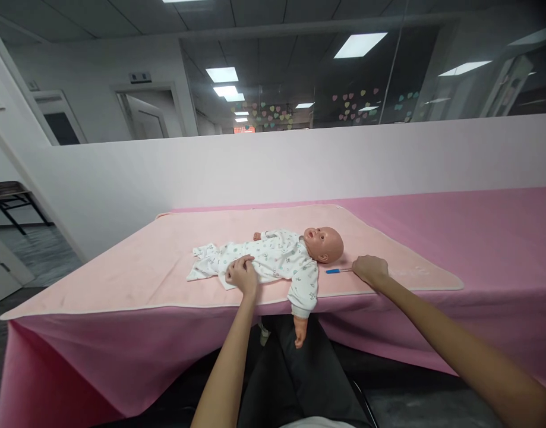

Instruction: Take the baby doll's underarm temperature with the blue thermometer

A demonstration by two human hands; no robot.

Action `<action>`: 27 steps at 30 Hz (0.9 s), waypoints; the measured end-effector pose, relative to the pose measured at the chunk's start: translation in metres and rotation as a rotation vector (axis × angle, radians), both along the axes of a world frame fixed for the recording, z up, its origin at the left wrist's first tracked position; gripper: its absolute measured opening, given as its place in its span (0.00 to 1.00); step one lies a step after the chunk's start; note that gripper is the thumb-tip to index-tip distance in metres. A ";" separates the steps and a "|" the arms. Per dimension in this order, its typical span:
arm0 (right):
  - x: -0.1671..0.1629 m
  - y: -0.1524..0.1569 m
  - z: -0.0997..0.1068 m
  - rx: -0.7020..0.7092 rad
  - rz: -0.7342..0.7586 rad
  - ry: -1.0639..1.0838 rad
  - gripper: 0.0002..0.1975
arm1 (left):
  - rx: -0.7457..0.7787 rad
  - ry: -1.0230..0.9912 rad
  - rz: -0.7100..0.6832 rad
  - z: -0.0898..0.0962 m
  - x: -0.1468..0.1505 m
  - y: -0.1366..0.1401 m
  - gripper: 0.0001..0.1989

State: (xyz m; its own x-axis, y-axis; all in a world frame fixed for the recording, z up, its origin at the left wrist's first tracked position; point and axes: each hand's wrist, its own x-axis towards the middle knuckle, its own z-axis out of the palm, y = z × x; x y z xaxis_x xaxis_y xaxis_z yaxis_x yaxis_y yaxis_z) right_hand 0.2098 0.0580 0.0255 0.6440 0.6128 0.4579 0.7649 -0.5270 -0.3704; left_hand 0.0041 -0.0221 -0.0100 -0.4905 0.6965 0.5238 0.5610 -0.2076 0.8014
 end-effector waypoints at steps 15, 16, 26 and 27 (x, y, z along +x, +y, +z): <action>0.023 -0.098 -0.003 0.223 0.646 -0.165 0.13 | 0.013 -0.003 0.009 0.001 0.000 0.000 0.13; 0.011 -0.098 -0.003 0.265 0.687 -0.149 0.13 | 0.012 0.000 0.003 0.001 -0.001 0.000 0.13; -0.042 -0.065 -0.046 0.598 0.551 0.243 0.18 | 0.060 0.022 -0.032 -0.002 -0.004 0.003 0.14; -0.039 -0.066 -0.047 0.646 0.571 0.249 0.17 | 0.067 0.020 -0.027 -0.002 -0.004 0.002 0.13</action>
